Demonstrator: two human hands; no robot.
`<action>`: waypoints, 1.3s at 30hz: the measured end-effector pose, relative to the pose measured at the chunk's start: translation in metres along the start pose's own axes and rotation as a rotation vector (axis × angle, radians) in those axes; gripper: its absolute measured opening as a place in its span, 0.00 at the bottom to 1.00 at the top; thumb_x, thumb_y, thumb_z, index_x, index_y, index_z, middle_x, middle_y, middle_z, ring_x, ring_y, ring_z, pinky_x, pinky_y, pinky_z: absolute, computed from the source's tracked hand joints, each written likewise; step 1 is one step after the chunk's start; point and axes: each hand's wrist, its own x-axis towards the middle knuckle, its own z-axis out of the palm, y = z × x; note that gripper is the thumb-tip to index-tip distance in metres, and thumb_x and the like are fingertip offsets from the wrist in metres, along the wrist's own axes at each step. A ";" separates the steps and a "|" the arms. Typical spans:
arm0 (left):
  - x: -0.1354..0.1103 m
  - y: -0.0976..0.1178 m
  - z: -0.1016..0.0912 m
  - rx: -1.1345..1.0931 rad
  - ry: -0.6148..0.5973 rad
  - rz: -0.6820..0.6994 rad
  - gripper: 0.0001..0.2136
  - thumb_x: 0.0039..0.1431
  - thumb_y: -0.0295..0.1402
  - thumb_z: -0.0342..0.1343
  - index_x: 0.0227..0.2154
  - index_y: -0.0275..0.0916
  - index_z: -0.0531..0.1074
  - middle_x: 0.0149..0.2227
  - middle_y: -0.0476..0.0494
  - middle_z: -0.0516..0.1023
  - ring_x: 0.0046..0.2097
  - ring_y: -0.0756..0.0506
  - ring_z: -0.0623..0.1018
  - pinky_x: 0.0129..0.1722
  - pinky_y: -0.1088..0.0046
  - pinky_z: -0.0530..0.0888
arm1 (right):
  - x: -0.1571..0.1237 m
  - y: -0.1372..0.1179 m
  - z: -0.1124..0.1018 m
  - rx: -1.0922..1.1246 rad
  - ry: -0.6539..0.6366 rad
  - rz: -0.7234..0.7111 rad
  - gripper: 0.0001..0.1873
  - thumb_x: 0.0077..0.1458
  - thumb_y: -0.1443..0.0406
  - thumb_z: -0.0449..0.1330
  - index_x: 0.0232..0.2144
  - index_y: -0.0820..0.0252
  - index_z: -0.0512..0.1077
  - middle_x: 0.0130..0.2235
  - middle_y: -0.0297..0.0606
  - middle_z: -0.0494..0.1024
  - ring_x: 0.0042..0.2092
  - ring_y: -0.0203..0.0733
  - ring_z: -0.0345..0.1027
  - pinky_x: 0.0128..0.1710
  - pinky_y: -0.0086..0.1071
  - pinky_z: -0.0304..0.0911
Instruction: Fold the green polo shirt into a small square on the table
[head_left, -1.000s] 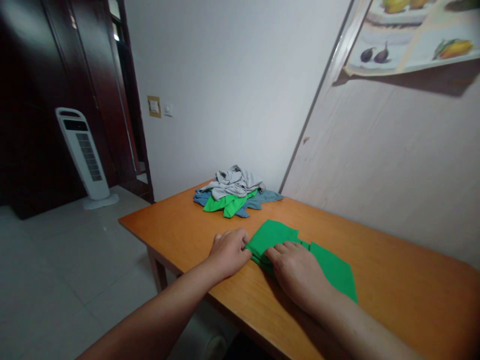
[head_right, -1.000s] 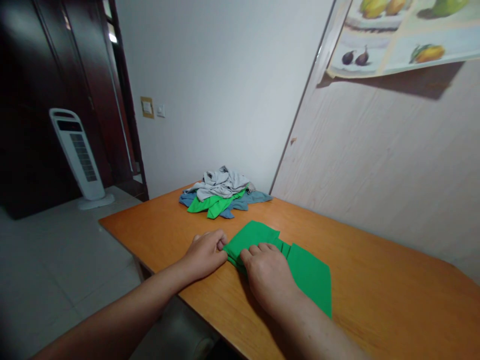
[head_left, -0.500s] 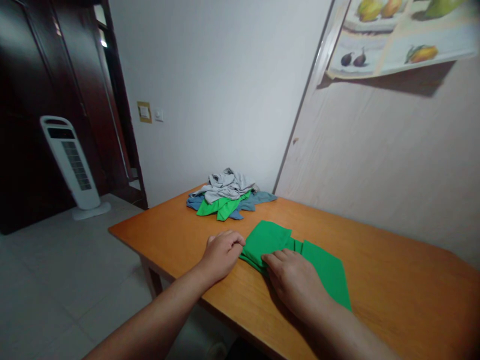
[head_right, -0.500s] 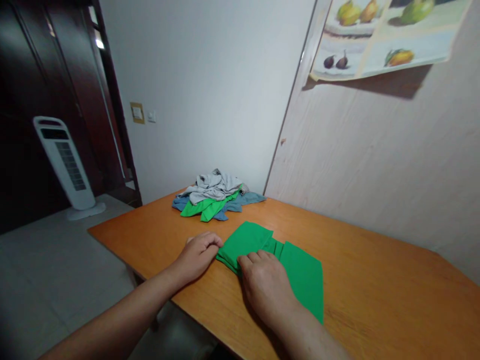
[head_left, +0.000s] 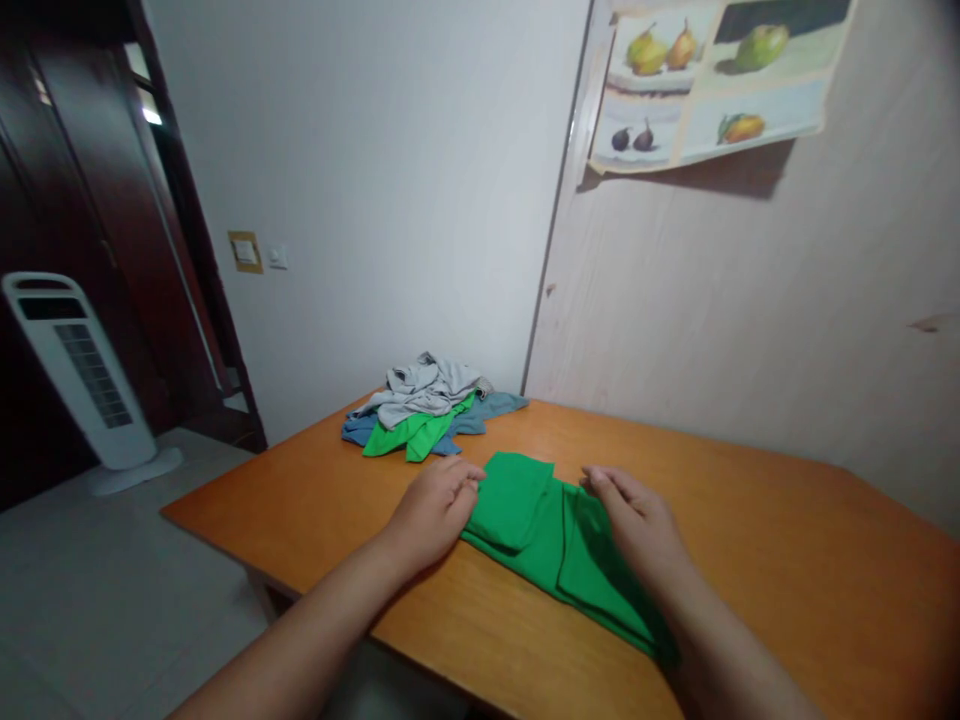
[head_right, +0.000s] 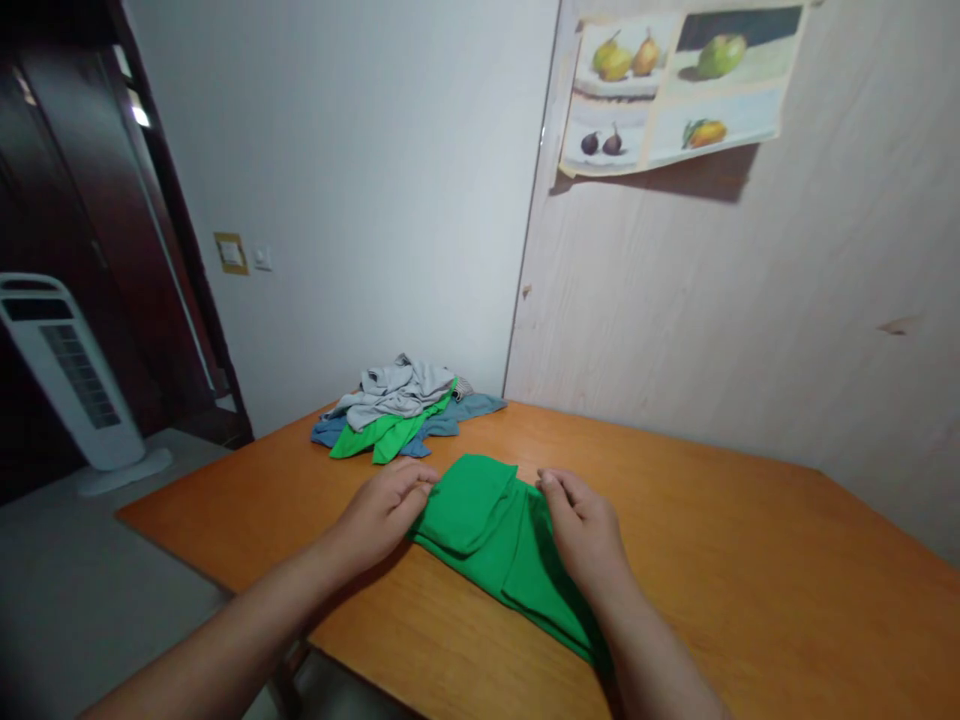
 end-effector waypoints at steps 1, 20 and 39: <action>0.008 0.002 0.002 0.008 -0.024 0.027 0.13 0.65 0.31 0.46 0.43 0.41 0.76 0.46 0.41 0.78 0.50 0.42 0.75 0.52 0.65 0.70 | 0.005 0.007 -0.004 0.022 0.038 0.034 0.24 0.61 0.49 0.51 0.43 0.58 0.77 0.44 0.44 0.82 0.48 0.50 0.75 0.50 0.42 0.67; 0.044 0.024 0.079 0.349 -0.520 0.138 0.25 0.71 0.43 0.38 0.67 0.43 0.56 0.70 0.41 0.53 0.71 0.37 0.50 0.66 0.44 0.47 | -0.009 0.020 0.019 -0.803 -0.382 -0.052 0.30 0.67 0.56 0.43 0.63 0.68 0.63 0.67 0.52 0.59 0.69 0.54 0.48 0.66 0.50 0.45; 0.053 0.015 0.086 0.376 -0.560 0.132 0.30 0.69 0.51 0.35 0.68 0.43 0.53 0.71 0.43 0.49 0.71 0.37 0.46 0.66 0.43 0.43 | 0.022 0.039 -0.030 -0.028 0.014 0.222 0.21 0.57 0.53 0.53 0.40 0.62 0.76 0.41 0.47 0.81 0.42 0.45 0.74 0.42 0.36 0.68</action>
